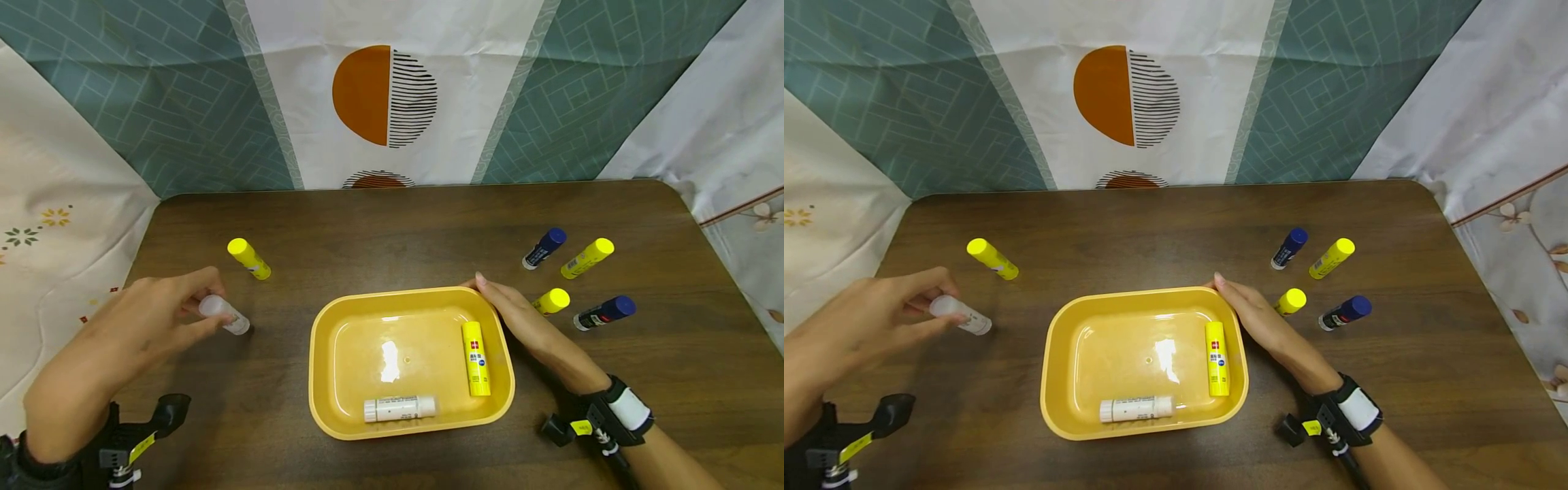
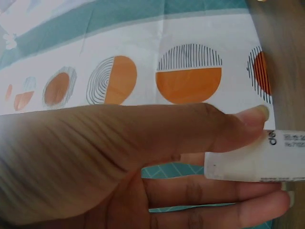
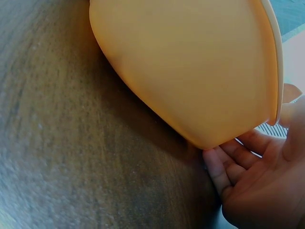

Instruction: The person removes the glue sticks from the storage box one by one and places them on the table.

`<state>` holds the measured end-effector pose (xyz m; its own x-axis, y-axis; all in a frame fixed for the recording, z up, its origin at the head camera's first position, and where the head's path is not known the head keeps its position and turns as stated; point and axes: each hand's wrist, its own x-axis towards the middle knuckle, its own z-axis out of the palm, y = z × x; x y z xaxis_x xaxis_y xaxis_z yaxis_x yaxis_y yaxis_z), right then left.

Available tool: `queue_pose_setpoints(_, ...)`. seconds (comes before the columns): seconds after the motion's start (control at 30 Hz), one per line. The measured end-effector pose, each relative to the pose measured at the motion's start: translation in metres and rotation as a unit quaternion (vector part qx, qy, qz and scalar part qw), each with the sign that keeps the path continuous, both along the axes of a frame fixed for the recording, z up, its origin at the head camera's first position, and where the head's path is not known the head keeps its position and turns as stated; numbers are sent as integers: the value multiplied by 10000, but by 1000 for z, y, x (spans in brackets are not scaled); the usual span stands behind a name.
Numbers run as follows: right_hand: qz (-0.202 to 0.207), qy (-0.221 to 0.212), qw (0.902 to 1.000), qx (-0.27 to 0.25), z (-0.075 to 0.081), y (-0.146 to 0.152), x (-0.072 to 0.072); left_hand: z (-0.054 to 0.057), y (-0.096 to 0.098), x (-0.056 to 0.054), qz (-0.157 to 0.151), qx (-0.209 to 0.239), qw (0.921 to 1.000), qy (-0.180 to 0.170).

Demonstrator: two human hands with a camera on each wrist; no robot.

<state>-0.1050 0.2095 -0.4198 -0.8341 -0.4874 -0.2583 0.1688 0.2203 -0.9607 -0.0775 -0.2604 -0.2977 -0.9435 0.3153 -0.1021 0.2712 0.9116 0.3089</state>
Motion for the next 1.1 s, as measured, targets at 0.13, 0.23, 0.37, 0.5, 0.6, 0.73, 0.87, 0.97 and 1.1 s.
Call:
queue_pose_setpoints(0.13, 18, 39, 10000, -47, 0, 1, 0, -2, 1, -1, -12, -11, 10000, 78)
queue_pose_setpoints(0.23, 5, 77, 10000, -56, -1, 2, 0, -5, 4, -3, -35, -77, 10000, 40)
queue_pose_setpoints(0.37, 30, 104, 9999, -75, -2, 2, -1, -11, 9, -7, 29, -241, 9989, -413)
queue_pose_setpoints(0.5, 86, 103, 9999, -108, -2, 1, -2, -17, 10, -8, 176, -437, 9950, -885)
queue_pose_setpoints(0.6, 99, 128, 9998, -84, -2, 1, -2, -19, 9, -9, 248, -577, 9919, -1102)
queue_pose_setpoints(0.73, 107, 126, 9998, -58, -2, 0, -2, -22, 9, -11, 296, -725, 9888, -1270)
queue_pose_setpoints(0.87, 108, 100, 9998, -102, -2, 0, -2, -24, 9, -13, 339, -777, 9869, -1376)
queue_pose_setpoints(0.97, 85, 125, 9998, -95, -2, 1, -2, -24, 10, -13, 348, -692, 9869, -1417)
queue_pose_setpoints(1.1, 45, 140, 9999, -12, -1, 1, -2, -25, 13, -11, 247, -486, 9896, -1330)
